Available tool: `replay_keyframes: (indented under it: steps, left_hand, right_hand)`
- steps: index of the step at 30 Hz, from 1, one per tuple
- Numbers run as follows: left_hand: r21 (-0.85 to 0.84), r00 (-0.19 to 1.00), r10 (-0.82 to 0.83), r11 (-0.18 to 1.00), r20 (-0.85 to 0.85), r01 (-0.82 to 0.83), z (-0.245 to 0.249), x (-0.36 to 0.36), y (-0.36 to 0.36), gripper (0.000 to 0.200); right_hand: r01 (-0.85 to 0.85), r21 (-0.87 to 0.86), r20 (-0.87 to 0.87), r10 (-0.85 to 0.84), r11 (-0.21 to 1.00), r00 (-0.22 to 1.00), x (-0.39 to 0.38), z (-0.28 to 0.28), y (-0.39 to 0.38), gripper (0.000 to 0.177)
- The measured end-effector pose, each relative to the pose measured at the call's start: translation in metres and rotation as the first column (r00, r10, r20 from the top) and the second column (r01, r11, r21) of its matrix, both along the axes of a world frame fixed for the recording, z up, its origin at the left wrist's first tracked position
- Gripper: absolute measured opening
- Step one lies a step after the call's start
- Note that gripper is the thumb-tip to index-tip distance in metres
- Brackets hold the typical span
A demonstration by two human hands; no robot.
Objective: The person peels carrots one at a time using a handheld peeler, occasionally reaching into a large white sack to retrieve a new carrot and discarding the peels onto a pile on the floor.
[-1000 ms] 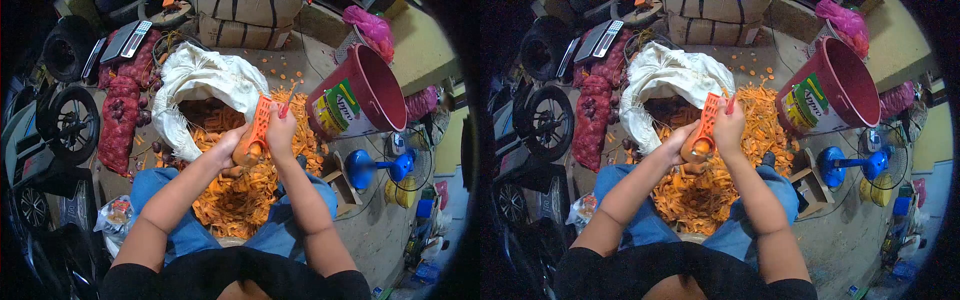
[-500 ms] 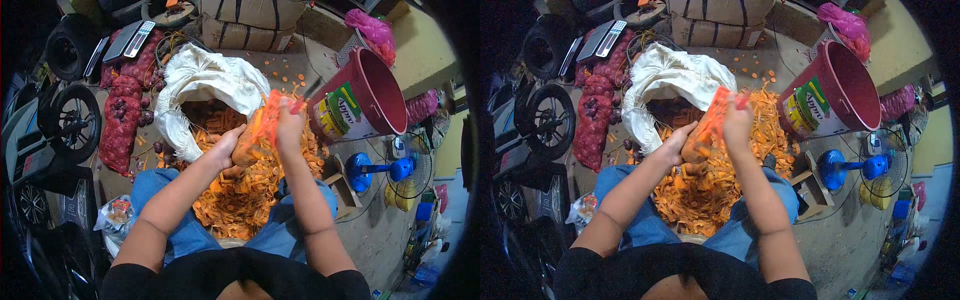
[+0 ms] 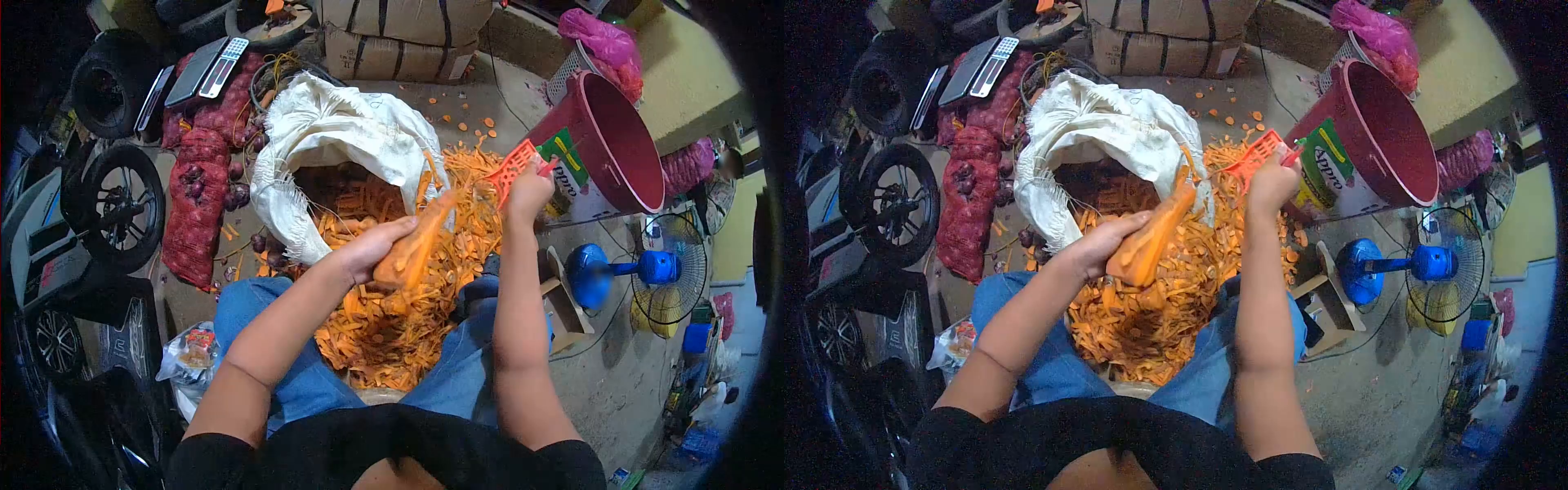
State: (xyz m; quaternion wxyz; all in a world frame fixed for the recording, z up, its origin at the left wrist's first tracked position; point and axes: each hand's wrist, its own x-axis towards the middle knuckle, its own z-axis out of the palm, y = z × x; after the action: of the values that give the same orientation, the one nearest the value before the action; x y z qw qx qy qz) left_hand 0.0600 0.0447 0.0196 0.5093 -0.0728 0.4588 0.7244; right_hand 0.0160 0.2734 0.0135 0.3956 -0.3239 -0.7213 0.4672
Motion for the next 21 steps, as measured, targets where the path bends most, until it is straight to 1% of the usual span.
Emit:
replay_keyframes:
  steps: [1, 2, 3, 5, 6, 7, 8, 10, 11, 12, 13, 15, 16, 17, 18, 19, 20, 21]
  left_hand:
    - [0.04, 0.997, 0.08, 0.996, 0.004, -0.08, -0.002, -0.002, 0.0, 0.035]
    - [0.03, 0.995, 0.077, 0.996, 0.057, -0.078, -0.008, -0.006, 0.0, 0.034]
    - [0.031, 0.995, 0.08, 0.996, 0.057, -0.082, -0.01, -0.007, 0.0, 0.034]
    - [0.078, 0.979, 0.133, 0.986, 0.152, -0.146, -0.012, -0.009, 0.001, 0.034]
    - [0.095, 0.958, 0.189, 0.972, 0.215, -0.213, -0.02, -0.011, 0.004, 0.036]
    - [0.096, 0.958, 0.188, 0.973, 0.215, -0.212, -0.02, -0.011, 0.005, 0.036]
    - [0.085, 0.958, 0.207, 0.97, 0.198, -0.227, -0.018, -0.011, 0.006, 0.036]
    - [0.073, 0.957, 0.226, 0.967, 0.182, -0.243, -0.014, -0.01, 0.005, 0.036]
    - [0.029, 0.979, 0.154, 0.987, 0.132, -0.159, -0.011, -0.009, 0.004, 0.035]
    - [-0.02, 0.993, 0.078, 0.997, 0.084, -0.076, -0.008, -0.008, 0.002, 0.035]
    - [-0.02, 0.993, 0.078, 0.997, 0.086, -0.077, -0.007, -0.004, 0.003, 0.035]
    - [-0.056, 0.998, -0.029, 0.998, 0.057, 0.033, -0.006, 0.003, 0.003, 0.033]
    - [0.022, 0.994, -0.087, 0.996, 0.06, 0.086, -0.006, 0.002, -0.002, 0.032]
    - [0.02, 0.994, -0.086, 0.996, 0.061, 0.085, -0.005, 0.003, -0.003, 0.032]
    - [0.047, 0.998, -0.051, 0.998, 0.042, 0.049, -0.002, 0.002, -0.004, 0.033]
    - [0.077, 1.0, -0.017, 0.997, 0.023, 0.015, 0.004, 0.0, -0.005, 0.033]
    - [0.039, 0.997, 0.007, 0.999, 0.079, -0.01, 0.013, -0.001, -0.006, 0.034]
    - [0.043, 0.997, 0.008, 0.999, 0.078, -0.012, 0.009, -0.003, -0.005, 0.034]
  right_hand:
    - [-0.001, 0.003, -0.003, 0.001, 1.0, 1.0, 0.001, 0.004, -0.009, 0.025]
    - [-0.166, -0.147, -0.089, 0.154, 0.975, 0.984, 0.003, 0.006, -0.025, 0.025]
    - [-0.335, -0.28, -0.194, 0.288, 0.9, 0.938, 0.006, 0.009, -0.045, 0.025]
    - [-0.399, -0.201, -0.083, 0.39, 0.895, 0.917, 0.025, 0.034, -0.091, 0.024]
    - [-0.473, -0.254, -0.055, 0.476, 0.844, 0.878, 0.031, 0.03, -0.099, 0.023]
    - [-0.538, -0.309, -0.03, 0.558, 0.784, 0.83, 0.033, 0.024, -0.104, 0.023]
    - [-0.538, -0.307, -0.03, 0.557, 0.785, 0.83, 0.032, 0.017, -0.106, 0.023]
    - [-0.558, -0.169, -0.13, 0.543, 0.812, 0.83, 0.031, 0.005, -0.109, 0.022]
    - [-0.558, -0.17, -0.129, 0.543, 0.813, 0.83, 0.03, 0.003, -0.105, 0.022]
    - [-0.503, -0.085, -0.027, 0.502, 0.86, 0.864, 0.027, 0.003, -0.097, 0.021]
    - [-0.449, 0.007, 0.069, 0.448, 0.893, 0.892, 0.023, 0.004, -0.086, 0.02]
    - [-0.239, 0.168, -0.015, 0.245, 0.956, 0.97, 0.006, -0.006, -0.049, 0.019]
    - [-0.13, 0.222, 0.041, 0.124, 0.966, 0.991, 0.002, -0.008, -0.03, 0.019]
    - [-0.024, 0.28, 0.09, -0.001, 0.96, 0.996, 0.001, -0.009, -0.018, 0.02]
    - [-0.022, 0.276, 0.087, -0.003, 0.961, 0.996, 0.0, -0.008, -0.015, 0.02]
    - [-0.006, 0.078, 0.08, 0.0, 0.997, 0.997, 0.0, -0.006, -0.013, 0.021]
    - [0.006, -0.121, 0.071, 0.002, 0.993, 0.997, -0.001, -0.004, -0.012, 0.023]
    - [0.004, -0.117, 0.07, 0.004, 0.993, 0.998, 0.001, 0.001, -0.02, 0.023]
